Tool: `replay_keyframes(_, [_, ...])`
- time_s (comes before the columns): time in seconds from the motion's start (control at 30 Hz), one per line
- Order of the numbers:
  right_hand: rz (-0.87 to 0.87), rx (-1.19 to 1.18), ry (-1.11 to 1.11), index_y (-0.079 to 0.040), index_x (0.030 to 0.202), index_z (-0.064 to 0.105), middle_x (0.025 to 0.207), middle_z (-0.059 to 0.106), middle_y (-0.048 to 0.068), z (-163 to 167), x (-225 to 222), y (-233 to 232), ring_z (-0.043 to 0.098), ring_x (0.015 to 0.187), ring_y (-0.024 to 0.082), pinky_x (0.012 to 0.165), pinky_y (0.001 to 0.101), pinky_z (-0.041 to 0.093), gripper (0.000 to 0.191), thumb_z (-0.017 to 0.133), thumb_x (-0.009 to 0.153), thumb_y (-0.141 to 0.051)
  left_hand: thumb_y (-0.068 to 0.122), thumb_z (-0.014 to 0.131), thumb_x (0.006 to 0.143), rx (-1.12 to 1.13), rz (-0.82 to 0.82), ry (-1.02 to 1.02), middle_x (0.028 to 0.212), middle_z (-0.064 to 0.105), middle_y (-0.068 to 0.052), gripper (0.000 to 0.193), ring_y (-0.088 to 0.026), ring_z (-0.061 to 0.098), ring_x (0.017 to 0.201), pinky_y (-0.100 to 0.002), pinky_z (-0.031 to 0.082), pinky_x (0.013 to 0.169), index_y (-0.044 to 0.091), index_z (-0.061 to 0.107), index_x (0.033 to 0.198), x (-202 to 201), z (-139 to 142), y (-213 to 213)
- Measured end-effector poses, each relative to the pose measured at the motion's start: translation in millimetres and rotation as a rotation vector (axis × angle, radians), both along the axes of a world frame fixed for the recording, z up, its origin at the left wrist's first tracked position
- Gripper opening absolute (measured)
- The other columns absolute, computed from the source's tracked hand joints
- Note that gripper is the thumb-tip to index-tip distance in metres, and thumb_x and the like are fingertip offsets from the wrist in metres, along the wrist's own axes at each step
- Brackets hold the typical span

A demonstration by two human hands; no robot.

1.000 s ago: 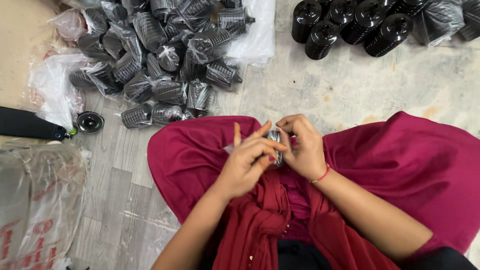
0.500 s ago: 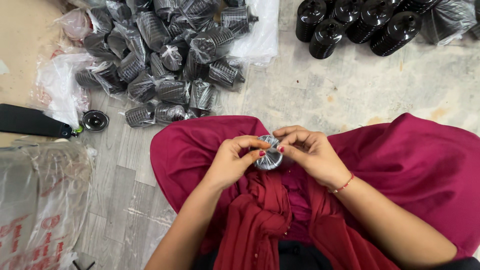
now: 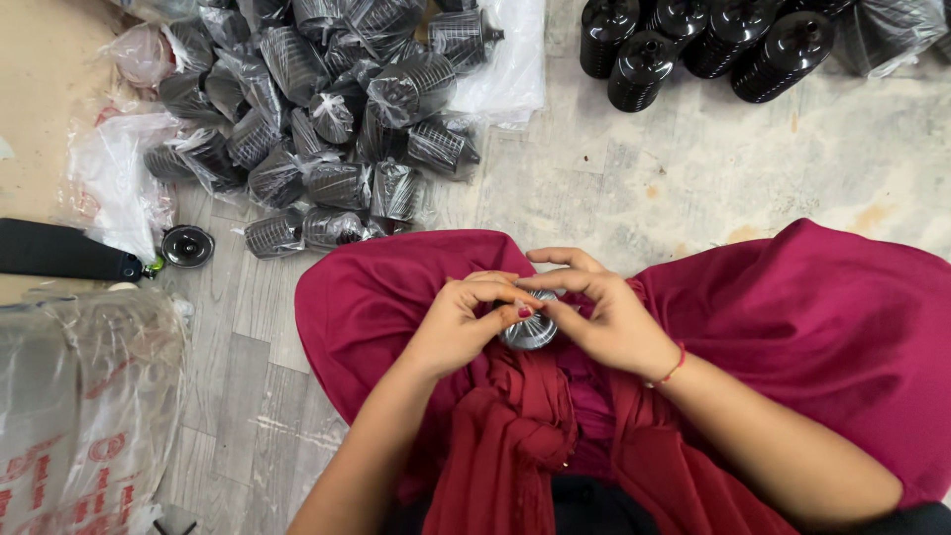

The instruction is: The person sits on the floor and packs black plastic parts one at a time into clear plastic bags, twisting the bag closed and placing each bagged part with a pile of finished bags. They repeatedly open a new bag, insert a part, and set the completed bag aside.

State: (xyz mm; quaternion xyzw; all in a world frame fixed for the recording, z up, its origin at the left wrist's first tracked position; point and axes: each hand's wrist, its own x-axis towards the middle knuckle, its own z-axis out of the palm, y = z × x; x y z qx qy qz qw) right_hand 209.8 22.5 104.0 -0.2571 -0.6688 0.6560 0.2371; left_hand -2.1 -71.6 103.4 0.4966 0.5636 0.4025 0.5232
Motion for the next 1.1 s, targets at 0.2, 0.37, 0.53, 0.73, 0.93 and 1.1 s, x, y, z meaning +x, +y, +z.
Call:
replay_keyframes(0.2, [-0.097, 0.199, 0.031, -0.007, 0.105, 0.076, 0.139, 0.061, 0.012, 1, -6, -9, 0.071, 0.109, 0.021, 0.092, 0.0332, 0.06, 0.02, 0.072, 0.088, 0.003, 0.001, 0.073, 0.091, 0.005, -0.066, -0.053, 0.103, 0.078, -0.004, 0.017, -0.019, 0.06, 0.125, -0.036, 0.048, 0.105, 0.008, 0.08, 0.104, -4, -3, 3])
replay_keyframes(0.37, [-0.13, 0.322, 0.004, -0.002, 0.097, 0.065, 0.14, 0.053, 0.017, 7, -8, -15, 0.067, 0.113, 0.024, 0.093, 0.0349, 0.057, 0.011, 0.066, 0.087, 0.002, 0.003, 0.072, 0.095, -0.105, -0.048, -0.271, 0.102, 0.073, -0.002, 0.008, -0.012, 0.066, 0.098, -0.029, 0.054, 0.09, 0.004, 0.074, 0.103, -6, -6, 5])
replay_keyframes(0.53, [-0.206, 0.523, -0.053, -0.006, 0.095, 0.065, 0.142, 0.05, 0.02, 10, -11, -20, 0.063, 0.119, 0.031, 0.104, 0.048, 0.046, 0.013, 0.068, 0.085, 0.0, 0.007, 0.067, 0.1, -0.204, -0.068, -0.412, 0.097, 0.073, -0.002, 0.007, -0.008, 0.068, 0.094, -0.025, 0.055, 0.087, 0.003, 0.065, 0.104, -16, -6, 10])
replay_keyframes(0.73, [-0.292, 1.201, 0.007, -0.014, 0.103, 0.071, 0.137, 0.053, 0.015, 6, -5, -21, 0.063, 0.116, 0.029, 0.124, 0.0631, 0.02, 0.026, 0.08, 0.08, -0.006, 0.001, 0.074, 0.092, -0.351, -0.068, -0.516, 0.097, 0.074, -0.004, 0.008, -0.011, 0.069, 0.092, -0.026, 0.054, 0.087, 0.002, 0.07, 0.099, -28, -3, 11])
replay_keyframes(0.93, [-0.228, 1.296, 0.065, -0.018, 0.108, 0.072, 0.139, 0.055, 0.01, 10, -3, -15, 0.064, 0.119, 0.029, 0.126, 0.0618, 0.019, 0.029, 0.08, 0.08, -0.011, -0.002, 0.072, 0.086, -0.395, -0.011, -0.591, 0.095, 0.074, -0.005, 0.014, -0.012, 0.07, 0.091, -0.027, 0.055, 0.087, 0.002, 0.072, 0.099, -26, -6, 4])
replay_keyframes(1.1, [-0.187, 0.792, -0.013, -0.011, 0.113, 0.067, 0.146, 0.05, 0.02, 14, -9, -15, 0.057, 0.128, 0.041, 0.122, 0.0642, 0.018, 0.041, 0.079, 0.077, -0.026, -0.001, 0.074, 0.084, -0.382, 0.008, -0.569, 0.091, 0.073, -0.005, 0.012, -0.013, 0.069, 0.087, -0.026, 0.054, 0.082, 0.003, 0.07, 0.094, -20, -7, 4])
